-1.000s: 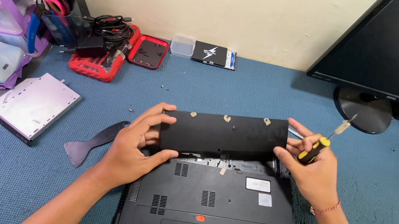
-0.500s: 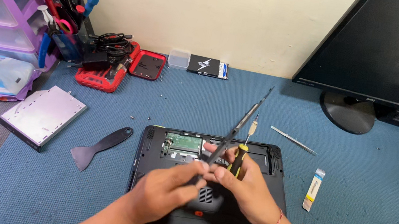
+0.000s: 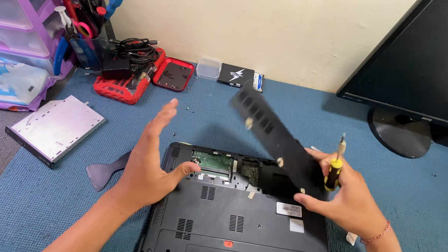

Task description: The person places a black plastic cover onto the bottom of a laptop and secures it by inserting and tightening several screws with a screwdriver. The person handles the laptop, cover, and screwdriver throughout the process.

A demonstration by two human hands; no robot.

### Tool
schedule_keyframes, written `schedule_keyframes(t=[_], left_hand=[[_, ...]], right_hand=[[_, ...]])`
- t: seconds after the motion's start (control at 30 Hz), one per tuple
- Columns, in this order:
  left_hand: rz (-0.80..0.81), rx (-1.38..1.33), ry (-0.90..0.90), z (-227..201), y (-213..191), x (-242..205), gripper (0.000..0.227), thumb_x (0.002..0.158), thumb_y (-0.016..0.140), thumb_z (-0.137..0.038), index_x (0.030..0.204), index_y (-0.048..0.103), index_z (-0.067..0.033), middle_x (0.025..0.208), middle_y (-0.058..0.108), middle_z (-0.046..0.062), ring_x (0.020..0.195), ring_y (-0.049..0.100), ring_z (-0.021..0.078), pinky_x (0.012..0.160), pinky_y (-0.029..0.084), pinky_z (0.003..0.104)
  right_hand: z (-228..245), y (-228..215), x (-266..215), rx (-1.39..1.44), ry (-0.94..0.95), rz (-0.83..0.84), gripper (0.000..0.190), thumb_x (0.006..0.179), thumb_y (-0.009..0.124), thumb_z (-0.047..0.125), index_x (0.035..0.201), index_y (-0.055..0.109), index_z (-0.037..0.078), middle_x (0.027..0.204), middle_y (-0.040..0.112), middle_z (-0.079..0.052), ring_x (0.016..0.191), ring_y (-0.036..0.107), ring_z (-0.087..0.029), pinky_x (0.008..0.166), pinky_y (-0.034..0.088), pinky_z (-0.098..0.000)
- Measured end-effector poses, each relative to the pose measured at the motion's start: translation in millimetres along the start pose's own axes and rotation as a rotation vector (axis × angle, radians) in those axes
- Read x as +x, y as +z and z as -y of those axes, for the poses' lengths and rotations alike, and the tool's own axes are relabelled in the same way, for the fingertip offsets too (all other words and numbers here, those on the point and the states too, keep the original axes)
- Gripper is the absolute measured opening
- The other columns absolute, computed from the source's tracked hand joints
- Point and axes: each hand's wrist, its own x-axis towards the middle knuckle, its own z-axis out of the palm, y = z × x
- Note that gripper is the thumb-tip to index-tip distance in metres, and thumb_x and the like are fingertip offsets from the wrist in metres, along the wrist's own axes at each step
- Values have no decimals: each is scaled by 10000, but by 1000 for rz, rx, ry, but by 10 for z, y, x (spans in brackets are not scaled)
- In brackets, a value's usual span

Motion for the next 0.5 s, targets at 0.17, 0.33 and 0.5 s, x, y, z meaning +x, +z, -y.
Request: schedule_keyframes(t=[0.17, 0.33, 0.5], left_hand=[[315, -78, -181, 92, -139, 33, 1069, 869, 782, -418, 1622, 143, -11, 1613, 389, 202, 1479, 331, 501, 1196, 283, 657], [557, -5, -310, 156, -76, 12, 1133, 777, 886, -448, 1641, 248, -90, 1546, 520, 129, 1452, 455, 391, 1207, 324, 586], [607, 42, -358, 106, -91, 30, 887, 847, 819, -367, 1599, 398, -160, 1518, 543, 117, 1464, 466, 324, 1249, 271, 540]], right_hand=[[118, 77, 23, -78, 40, 212, 550, 658, 951, 131, 793, 420, 97, 1068, 818, -159, 984, 724, -253, 699, 496, -369], [153, 87, 140, -102, -30, 390, 483, 706, 915, 132, 808, 446, 86, 1187, 762, -184, 929, 684, -337, 738, 499, -425], [-8, 88, 146, -128, 19, 469, 446, 768, 914, 201, 840, 482, 115, 1357, 714, -104, 1026, 685, -307, 834, 514, -426]])
